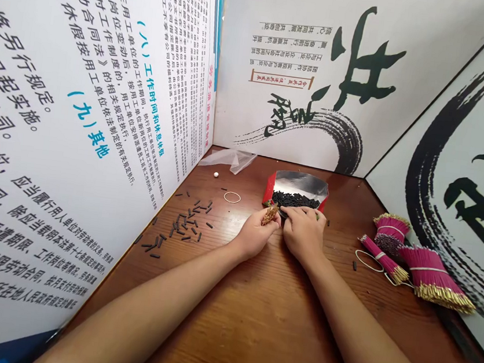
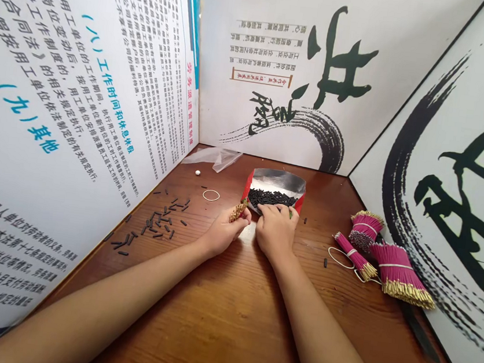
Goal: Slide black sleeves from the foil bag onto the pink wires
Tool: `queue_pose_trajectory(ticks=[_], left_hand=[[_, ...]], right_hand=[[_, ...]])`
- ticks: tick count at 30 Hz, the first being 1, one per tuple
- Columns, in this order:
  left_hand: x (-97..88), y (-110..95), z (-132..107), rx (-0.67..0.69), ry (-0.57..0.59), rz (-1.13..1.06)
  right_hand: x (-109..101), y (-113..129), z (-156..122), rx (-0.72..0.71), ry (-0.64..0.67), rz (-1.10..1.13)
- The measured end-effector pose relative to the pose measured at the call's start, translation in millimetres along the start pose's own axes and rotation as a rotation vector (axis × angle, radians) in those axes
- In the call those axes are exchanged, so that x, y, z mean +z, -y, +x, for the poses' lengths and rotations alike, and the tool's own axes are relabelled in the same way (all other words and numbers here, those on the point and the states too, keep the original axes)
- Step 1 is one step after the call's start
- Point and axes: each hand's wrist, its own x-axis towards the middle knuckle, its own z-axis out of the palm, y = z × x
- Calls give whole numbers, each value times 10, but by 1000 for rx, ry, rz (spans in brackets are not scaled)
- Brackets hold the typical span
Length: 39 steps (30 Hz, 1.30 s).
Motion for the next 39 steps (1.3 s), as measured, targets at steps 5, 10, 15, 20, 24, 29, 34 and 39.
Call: queue_pose_trajectory(ticks=[5, 10, 15, 20, 24, 29, 34, 39], left_hand=[[-19, -36, 15, -117, -46, -188], [-37, -48, 31, -136, -58, -223], [-41, -28, 56, -156, -76, -196], [-38, -3, 76, -203, -48, -201], [-46, 23, 82, -194, -45, -201], [-48, 12, 72, -190, -16, -180], [-38, 19, 67, -192, 13, -161], [-95, -64, 70, -132, 76, 24]], right_hand=[[-9, 5, 5, 10, -45, 32], [-27, 19, -1, 20, -73, 17], [-39, 22, -7, 11, -13, -23], [-27, 23, -4, 4, -9, -6], [-21, 18, -1, 7, 23, -13], [-14, 5, 5, 6, 11, 0], [-19, 12, 10, 21, 14, 22], [-23, 3, 12, 26, 10, 30]])
